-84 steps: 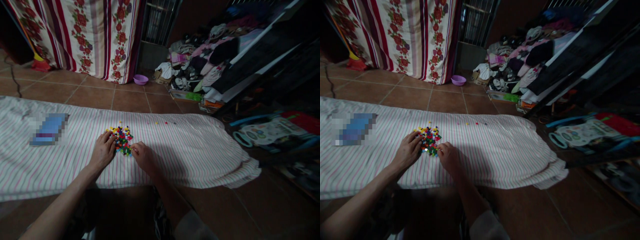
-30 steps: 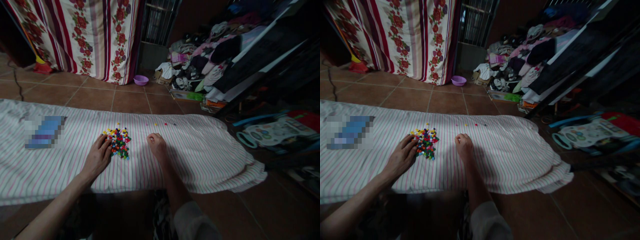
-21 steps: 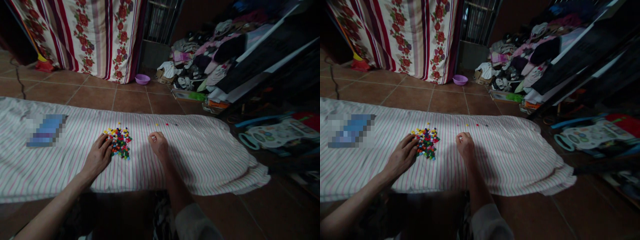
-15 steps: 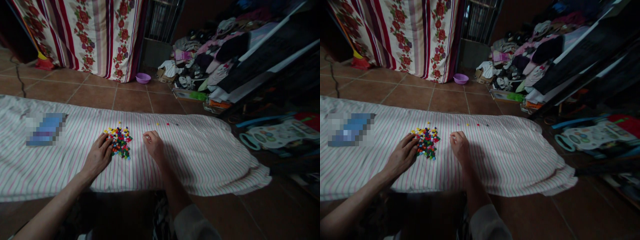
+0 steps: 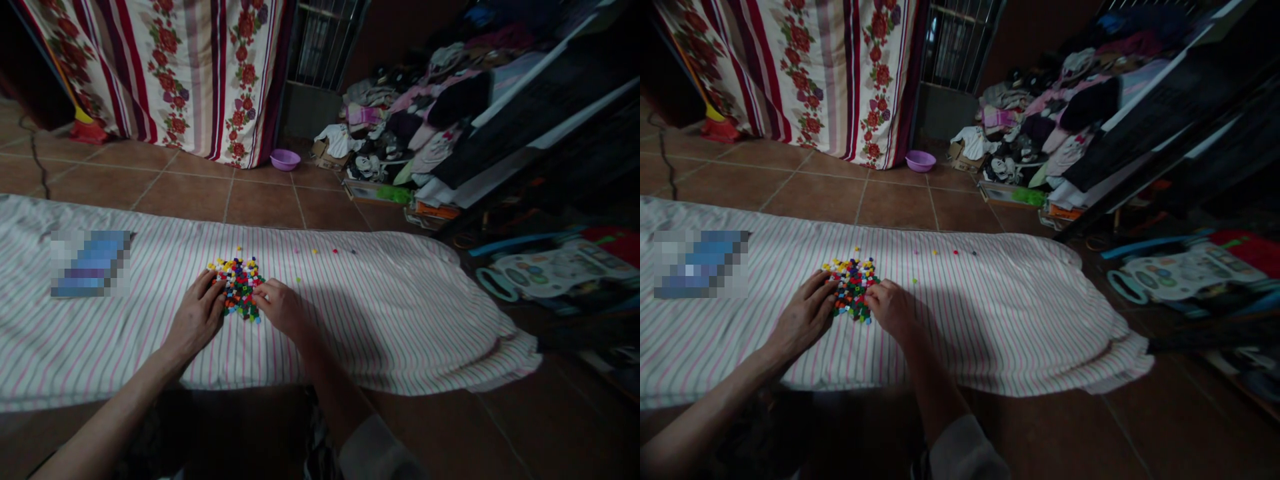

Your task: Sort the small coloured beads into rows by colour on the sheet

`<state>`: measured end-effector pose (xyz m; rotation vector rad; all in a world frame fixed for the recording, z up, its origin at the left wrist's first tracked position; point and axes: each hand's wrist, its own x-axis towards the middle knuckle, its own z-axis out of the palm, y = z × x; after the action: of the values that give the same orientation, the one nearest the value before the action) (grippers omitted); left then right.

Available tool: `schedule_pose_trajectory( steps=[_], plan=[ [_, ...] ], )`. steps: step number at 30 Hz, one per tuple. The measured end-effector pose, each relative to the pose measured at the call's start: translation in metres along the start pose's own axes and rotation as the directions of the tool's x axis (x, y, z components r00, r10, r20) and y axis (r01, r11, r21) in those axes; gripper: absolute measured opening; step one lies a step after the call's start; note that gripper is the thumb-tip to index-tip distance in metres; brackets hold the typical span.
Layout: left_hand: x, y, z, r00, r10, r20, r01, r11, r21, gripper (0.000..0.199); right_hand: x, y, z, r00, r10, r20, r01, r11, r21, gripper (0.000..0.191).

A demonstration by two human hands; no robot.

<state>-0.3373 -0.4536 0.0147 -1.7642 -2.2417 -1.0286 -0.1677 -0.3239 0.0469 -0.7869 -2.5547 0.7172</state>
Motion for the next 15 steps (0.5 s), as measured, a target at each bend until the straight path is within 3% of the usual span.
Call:
schedule_pose_trajectory(
  steps=[15],
  plan=[
    [0.0002, -0.0006, 0.0016, 1.0, 0.006, -0.003, -0.006, 1.0, -0.013, 0.038, 0.0, 0.0021, 0.0096, 0.999, -0.016, -0.04, 0.018, 0.998, 0.055, 0.004]
  ],
)
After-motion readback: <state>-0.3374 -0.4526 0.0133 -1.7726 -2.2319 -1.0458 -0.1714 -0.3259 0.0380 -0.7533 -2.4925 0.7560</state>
